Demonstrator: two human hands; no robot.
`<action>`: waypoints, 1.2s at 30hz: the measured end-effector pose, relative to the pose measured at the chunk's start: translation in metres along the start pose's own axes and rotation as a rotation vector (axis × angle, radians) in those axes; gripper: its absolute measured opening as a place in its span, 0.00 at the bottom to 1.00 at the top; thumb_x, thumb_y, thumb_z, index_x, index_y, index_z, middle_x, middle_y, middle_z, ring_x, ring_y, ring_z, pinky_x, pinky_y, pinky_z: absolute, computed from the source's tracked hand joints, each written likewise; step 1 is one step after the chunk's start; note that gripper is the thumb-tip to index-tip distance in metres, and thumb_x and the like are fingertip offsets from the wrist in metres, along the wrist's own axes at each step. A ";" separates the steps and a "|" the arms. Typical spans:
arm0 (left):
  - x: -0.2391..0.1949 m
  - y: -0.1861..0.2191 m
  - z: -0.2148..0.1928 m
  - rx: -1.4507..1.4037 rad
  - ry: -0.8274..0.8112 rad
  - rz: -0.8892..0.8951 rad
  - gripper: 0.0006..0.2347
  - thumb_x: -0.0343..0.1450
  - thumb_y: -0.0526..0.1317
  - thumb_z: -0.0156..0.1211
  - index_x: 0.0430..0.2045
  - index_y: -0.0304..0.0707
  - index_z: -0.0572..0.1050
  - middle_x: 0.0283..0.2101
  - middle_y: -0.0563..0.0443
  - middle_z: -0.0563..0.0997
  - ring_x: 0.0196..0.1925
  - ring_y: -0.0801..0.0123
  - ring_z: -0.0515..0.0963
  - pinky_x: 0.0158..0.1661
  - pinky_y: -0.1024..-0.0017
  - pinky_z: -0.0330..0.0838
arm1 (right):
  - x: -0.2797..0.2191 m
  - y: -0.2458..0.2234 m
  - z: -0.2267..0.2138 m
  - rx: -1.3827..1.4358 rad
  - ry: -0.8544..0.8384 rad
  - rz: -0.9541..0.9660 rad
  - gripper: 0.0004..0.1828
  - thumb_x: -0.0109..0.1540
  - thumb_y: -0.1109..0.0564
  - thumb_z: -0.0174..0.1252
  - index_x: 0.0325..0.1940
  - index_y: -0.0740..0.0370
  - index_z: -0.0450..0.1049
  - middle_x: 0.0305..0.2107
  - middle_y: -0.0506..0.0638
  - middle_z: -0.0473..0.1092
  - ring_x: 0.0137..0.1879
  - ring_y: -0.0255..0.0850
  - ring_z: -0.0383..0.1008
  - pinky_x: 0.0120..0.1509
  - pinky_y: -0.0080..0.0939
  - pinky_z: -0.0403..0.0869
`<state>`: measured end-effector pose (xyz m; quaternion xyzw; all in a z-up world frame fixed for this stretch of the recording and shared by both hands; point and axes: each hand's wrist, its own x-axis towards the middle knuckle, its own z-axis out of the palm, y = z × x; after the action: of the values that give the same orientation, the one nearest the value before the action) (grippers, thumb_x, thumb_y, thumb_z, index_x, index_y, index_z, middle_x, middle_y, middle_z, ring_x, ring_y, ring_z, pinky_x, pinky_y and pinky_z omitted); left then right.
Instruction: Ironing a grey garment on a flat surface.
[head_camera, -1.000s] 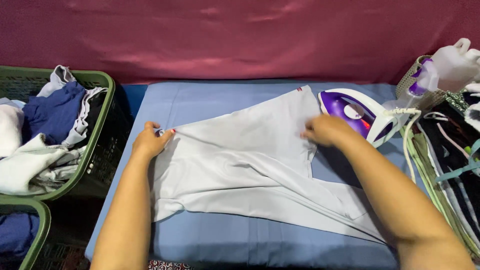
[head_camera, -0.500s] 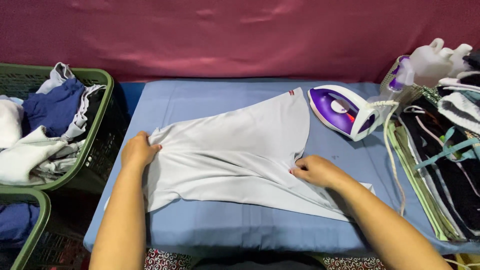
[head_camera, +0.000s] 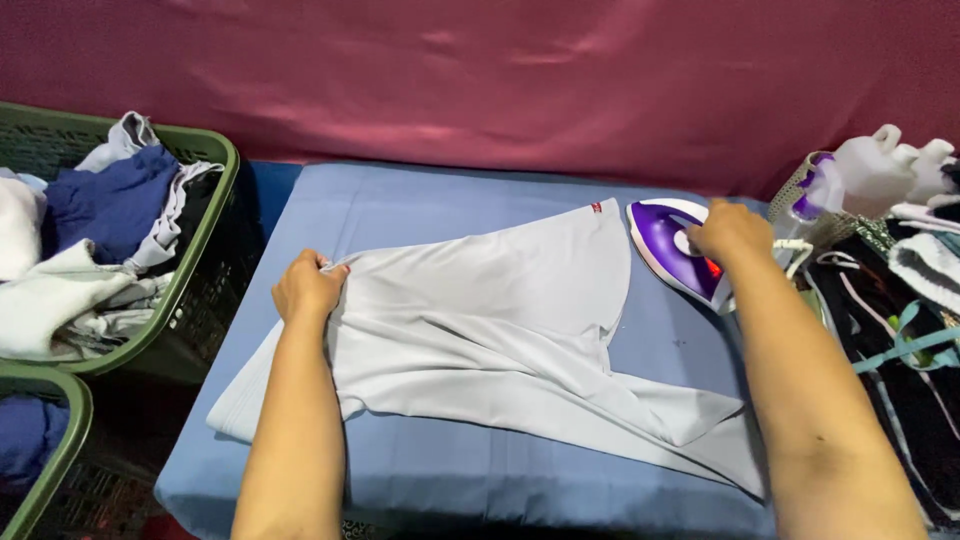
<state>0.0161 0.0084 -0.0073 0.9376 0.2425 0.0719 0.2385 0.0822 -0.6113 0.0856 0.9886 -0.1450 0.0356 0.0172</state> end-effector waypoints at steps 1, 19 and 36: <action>0.003 -0.007 0.004 -0.001 -0.005 -0.005 0.21 0.63 0.57 0.70 0.41 0.44 0.79 0.47 0.41 0.84 0.53 0.48 0.81 0.52 0.55 0.73 | -0.008 -0.009 -0.014 -0.006 -0.004 -0.003 0.30 0.56 0.41 0.67 0.55 0.60 0.75 0.50 0.66 0.76 0.56 0.61 0.77 0.57 0.56 0.74; 0.021 -0.028 0.012 -0.494 0.309 0.334 0.13 0.69 0.40 0.71 0.36 0.35 0.70 0.31 0.41 0.79 0.33 0.51 0.80 0.37 0.59 0.73 | -0.170 -0.180 -0.059 -0.001 0.092 -0.721 0.37 0.54 0.19 0.56 0.34 0.55 0.78 0.24 0.54 0.77 0.32 0.55 0.79 0.35 0.56 0.75; 0.004 -0.008 -0.012 -0.490 0.177 -0.021 0.16 0.64 0.41 0.72 0.39 0.40 0.71 0.32 0.48 0.83 0.38 0.55 0.83 0.39 0.58 0.74 | -0.179 -0.321 -0.063 0.070 0.181 -0.837 0.37 0.53 0.19 0.58 0.34 0.55 0.79 0.18 0.57 0.74 0.27 0.57 0.77 0.29 0.57 0.73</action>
<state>0.0137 0.0215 -0.0007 0.8393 0.2476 0.2079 0.4372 -0.0002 -0.2505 0.1271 0.9551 0.2719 0.1171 0.0092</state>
